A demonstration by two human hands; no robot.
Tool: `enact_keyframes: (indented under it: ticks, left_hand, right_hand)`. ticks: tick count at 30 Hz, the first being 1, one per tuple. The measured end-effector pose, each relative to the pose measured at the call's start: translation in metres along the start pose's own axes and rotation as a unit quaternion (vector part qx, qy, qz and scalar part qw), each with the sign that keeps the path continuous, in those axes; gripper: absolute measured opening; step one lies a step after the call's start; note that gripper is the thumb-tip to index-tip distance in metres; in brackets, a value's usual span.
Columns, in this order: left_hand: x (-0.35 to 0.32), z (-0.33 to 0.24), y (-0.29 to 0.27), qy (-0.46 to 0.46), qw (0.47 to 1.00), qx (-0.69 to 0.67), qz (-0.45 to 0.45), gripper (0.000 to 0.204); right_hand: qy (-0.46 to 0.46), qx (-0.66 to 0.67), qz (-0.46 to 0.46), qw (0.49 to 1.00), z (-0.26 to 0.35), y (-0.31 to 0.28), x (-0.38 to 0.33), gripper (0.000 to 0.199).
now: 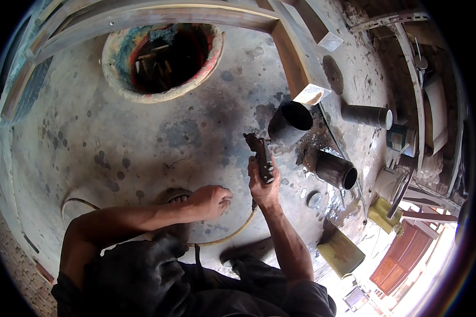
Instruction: The person cleans a paint sprayer by repeatedly flushing it with a solvent. They pour solvent from a yellow container into the sprayer's cup, then spray the solvent onto the floor to clear the nozzle and internal passages. This process is repeated multiple times.
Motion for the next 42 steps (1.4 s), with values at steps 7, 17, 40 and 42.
enact_keyframes:
  ticks: [7,17,40,42]
  left_hand:
    - [0.014,-0.021,-0.033,-0.001,0.995,-0.031,-0.098,0.019]
    - [0.036,-0.05,-0.067,0.095,0.978,-0.02,-0.185,0.015]
    - [0.007,-0.023,0.0,0.062,0.996,0.011,-0.07,0.011]
    - [0.008,-0.023,-0.001,0.066,0.995,0.015,-0.076,0.011]
  right_hand:
    - [0.004,0.012,-0.001,1.0,-0.011,-0.004,0.004,0.043]
    - [-0.024,-0.055,-0.036,0.998,-0.006,-0.006,0.003,0.052]
    - [0.007,0.031,0.011,0.999,-0.016,-0.004,-0.002,0.049]
    - [0.004,-0.006,0.011,1.0,-0.021,-0.006,-0.003,0.049]
Point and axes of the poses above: each hand's wrist, its own x-axis towards the middle knuckle, its own y-axis out of the palm, z = x × y, the point moved 1 cm from there along x, towards the middle knuckle, and after that the axes turned 9 degrees about z, right-handed, at the moved point
